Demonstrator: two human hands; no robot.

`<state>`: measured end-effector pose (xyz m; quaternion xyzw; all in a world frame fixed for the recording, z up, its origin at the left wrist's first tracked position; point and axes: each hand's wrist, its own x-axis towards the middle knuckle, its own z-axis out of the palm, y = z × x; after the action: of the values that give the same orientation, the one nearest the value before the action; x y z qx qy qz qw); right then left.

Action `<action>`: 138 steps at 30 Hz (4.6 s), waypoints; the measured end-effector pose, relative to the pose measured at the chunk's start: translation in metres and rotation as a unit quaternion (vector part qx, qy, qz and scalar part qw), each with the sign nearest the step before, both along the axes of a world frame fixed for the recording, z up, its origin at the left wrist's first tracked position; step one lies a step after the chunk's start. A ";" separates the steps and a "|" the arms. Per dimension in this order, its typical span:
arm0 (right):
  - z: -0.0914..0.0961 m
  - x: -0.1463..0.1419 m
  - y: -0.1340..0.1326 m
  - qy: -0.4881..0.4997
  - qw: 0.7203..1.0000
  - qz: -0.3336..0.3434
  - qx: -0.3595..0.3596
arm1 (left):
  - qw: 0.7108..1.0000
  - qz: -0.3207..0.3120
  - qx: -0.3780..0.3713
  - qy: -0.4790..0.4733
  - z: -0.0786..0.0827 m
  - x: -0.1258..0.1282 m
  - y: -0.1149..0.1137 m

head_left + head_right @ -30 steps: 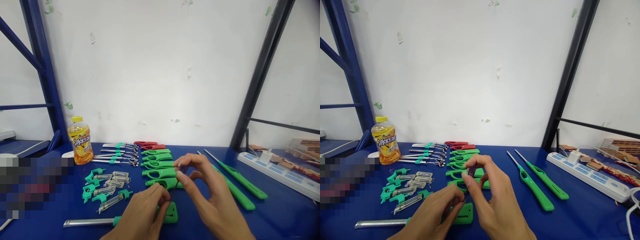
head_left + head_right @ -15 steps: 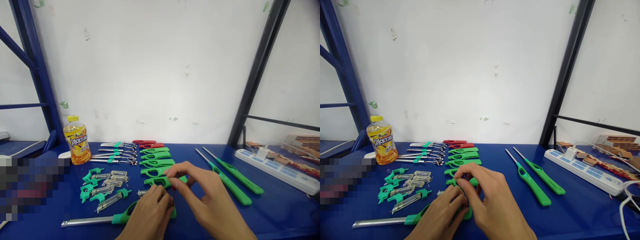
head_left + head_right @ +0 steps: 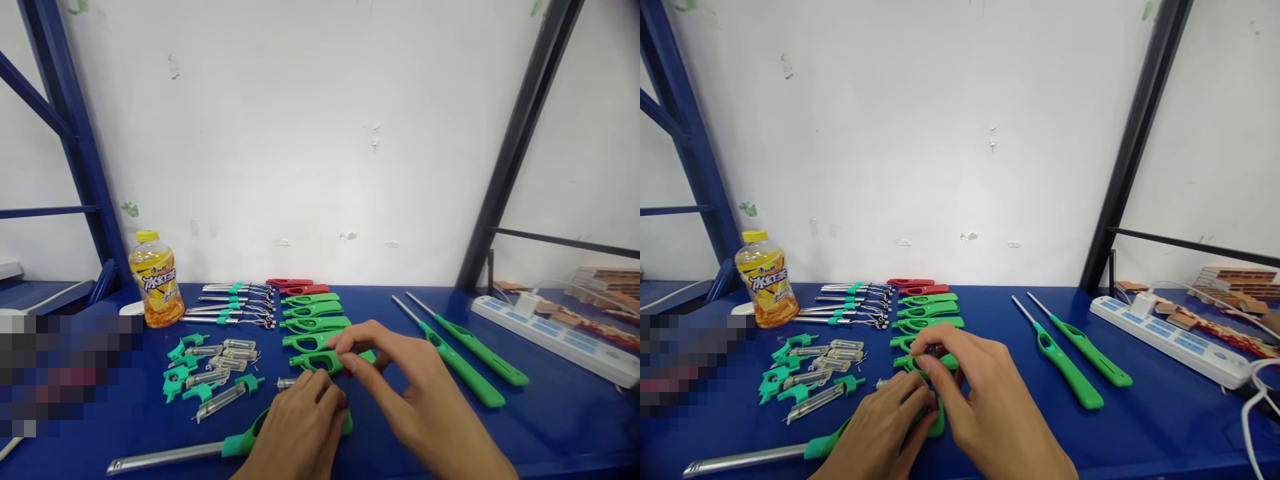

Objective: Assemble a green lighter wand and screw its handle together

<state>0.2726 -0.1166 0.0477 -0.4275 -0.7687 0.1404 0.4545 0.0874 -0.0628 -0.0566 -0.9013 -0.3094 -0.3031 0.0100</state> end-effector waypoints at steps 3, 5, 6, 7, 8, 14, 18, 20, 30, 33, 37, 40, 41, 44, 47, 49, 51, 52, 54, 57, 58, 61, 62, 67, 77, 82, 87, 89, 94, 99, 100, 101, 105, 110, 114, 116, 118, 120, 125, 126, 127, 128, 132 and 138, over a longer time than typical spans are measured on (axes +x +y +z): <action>0.000 0.000 0.000 0.001 1.000 -0.002 -0.002 | 1.000 -0.001 0.011 -0.009 0.001 0.000 0.000; 0.001 0.000 0.001 0.000 1.000 -0.002 -0.002 | 1.000 -0.002 0.013 -0.013 0.001 0.000 -0.001; 0.001 0.000 0.001 0.000 1.000 0.000 -0.003 | 1.000 -0.001 0.012 -0.015 0.001 0.001 -0.001; 0.002 0.000 0.001 0.001 1.000 0.002 -0.006 | 1.000 -0.001 0.012 -0.016 0.001 0.001 -0.002; 0.002 0.000 0.001 0.004 1.000 0.003 -0.010 | 1.000 0.001 0.010 -0.017 0.001 0.001 -0.002; 0.002 0.002 0.001 0.015 0.998 0.003 -0.055 | 1.000 0.006 -0.008 -0.019 0.004 0.001 -0.004; 0.001 0.002 0.002 0.011 0.996 0.004 -0.086 | 1.000 0.008 -0.023 -0.018 0.006 -0.001 -0.005; 0.002 0.002 0.003 0.016 0.996 -0.009 -0.090 | 1.000 0.009 -0.024 -0.015 0.007 0.000 -0.005; -0.003 0.020 0.011 -0.017 0.995 -0.083 -0.056 | 1.000 0.007 -0.012 -0.009 0.011 0.001 -0.005; -0.003 0.022 0.010 -0.027 0.996 -0.078 -0.040 | 1.000 0.010 -0.011 0.000 0.010 0.001 -0.004; -0.001 0.016 0.011 -0.051 0.996 -0.066 -0.017 | 1.000 0.020 -0.011 0.011 0.007 0.001 -0.003; -0.001 0.011 0.012 -0.056 0.997 -0.061 -0.005 | 0.999 0.026 -0.007 0.018 0.006 0.000 -0.002; -0.001 0.011 0.012 -0.059 0.996 -0.065 0.000 | 0.999 0.028 -0.004 0.020 0.005 0.000 -0.001; 0.001 0.012 0.007 -0.067 0.995 -0.073 0.017 | 0.999 0.030 0.005 0.023 0.006 0.001 -0.001; 0.003 0.014 0.001 -0.059 0.998 -0.036 0.002 | 0.999 0.026 0.008 0.026 0.008 0.002 -0.002; 0.004 0.014 -0.001 -0.051 0.998 -0.027 -0.020 | 0.999 0.025 0.006 0.028 0.009 0.003 -0.002; 0.004 0.012 0.001 -0.047 0.997 -0.061 -0.032 | 0.999 0.026 0.004 0.032 0.009 0.003 -0.002; 0.003 0.011 0.003 -0.047 0.995 -0.086 -0.029 | 0.999 0.024 0.002 0.034 0.009 0.003 -0.002; 0.001 0.008 0.006 -0.049 0.991 -0.127 -0.012 | 0.999 0.021 -0.002 0.038 0.008 0.003 -0.001; 0.000 0.006 0.007 -0.047 0.991 -0.122 -0.013 | 0.999 0.018 -0.014 0.046 0.008 0.002 -0.001; 0.000 0.007 0.005 -0.043 0.993 -0.104 -0.025 | 0.999 0.018 -0.017 0.048 0.008 0.001 -0.001; 0.001 0.010 0.000 -0.020 0.998 -0.048 -0.045 | 0.998 0.020 -0.028 0.054 0.009 0.002 -0.004; 0.002 0.011 -0.001 -0.014 0.998 -0.036 -0.044 | 0.998 0.022 -0.031 0.055 0.010 0.002 -0.005; 0.002 0.010 0.003 0.030 0.994 -0.070 -0.074 | 0.997 0.018 -0.041 0.060 0.011 0.001 -0.004; 0.004 0.013 0.001 0.047 0.992 -0.028 -0.116 | 0.997 0.018 -0.045 0.057 0.011 0.002 -0.006; 0.002 0.010 0.004 0.069 0.989 -0.057 -0.119 | 0.997 0.016 -0.051 0.048 0.010 0.001 -0.006; 0.003 0.011 0.002 0.091 0.986 -0.027 -0.138 | 0.997 0.020 -0.052 0.046 0.009 0.001 -0.005; 0.002 0.010 0.004 0.112 0.983 -0.051 -0.136 | 0.997 0.018 -0.049 0.048 0.008 0.002 -0.005; 0.002 0.005 0.005 0.122 0.980 -0.069 -0.144 | 0.997 0.012 -0.046 0.057 0.008 0.002 -0.005; 0.006 0.005 0.003 0.091 0.979 -0.027 -0.179 | 0.997 0.009 -0.049 0.059 0.010 0.001 -0.005; 0.005 0.005 0.004 0.098 0.979 -0.047 -0.174 | 0.997 0.008 -0.049 0.059 0.010 0.001 -0.005; 0.004 0.005 0.004 0.105 0.978 -0.069 -0.166 | 0.997 0.008 -0.049 0.058 0.011 0.001 -0.005; 0.002 0.006 0.005 0.106 0.979 -0.063 -0.159 | 0.997 0.012 -0.053 0.057 0.012 0.001 -0.005; 0.003 0.010 0.003 0.100 0.976 -0.013 -0.193 | 0.997 0.011 -0.053 0.062 0.013 0.002 -0.004; 0.002 0.010 0.006 0.094 0.982 -0.084 -0.141 | 0.996 0.015 -0.057 0.063 0.013 0.002 -0.005; 0.002 0.009 0.007 0.081 0.985 -0.066 -0.134 | 0.996 0.016 -0.060 0.064 0.013 0.002 -0.005; 0.003 0.008 0.007 0.070 0.986 -0.037 -0.144 | 0.996 0.016 -0.062 0.065 0.013 0.002 -0.005; 0.002 0.006 0.007 0.071 0.986 -0.041 -0.148 | 0.996 0.017 -0.062 0.066 0.013 0.002 -0.005; -0.004 0.002 0.009 0.075 0.982 -0.130 -0.112 | 0.996 0.016 -0.062 0.062 0.013 0.001 -0.007; -0.004 0.002 0.010 0.073 0.982 -0.132 -0.111 | 0.996 0.016 -0.063 0.061 0.013 0.002 -0.007; -0.004 0.001 0.010 0.071 0.982 -0.129 -0.116 | 0.996 0.016 -0.063 0.061 0.014 0.002 -0.007; -0.003 0.001 0.009 0.070 0.982 -0.122 -0.123 | 0.996 0.016 -0.063 0.063 0.014 0.002 -0.007; 0.004 0.005 0.004 0.075 0.984 -0.063 -0.151 | 0.995 0.022 -0.060 0.077 0.015 0.002 -0.006; 0.004 0.009 0.004 0.092 0.982 -0.066 -0.152 | 0.994 0.025 -0.063 0.087 0.015 0.003 -0.006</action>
<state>0.2818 -0.1128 0.0514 -0.5266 -0.6632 0.2641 0.4616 0.0903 -0.0686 -0.0412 -0.9152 -0.3479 -0.2029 -0.0127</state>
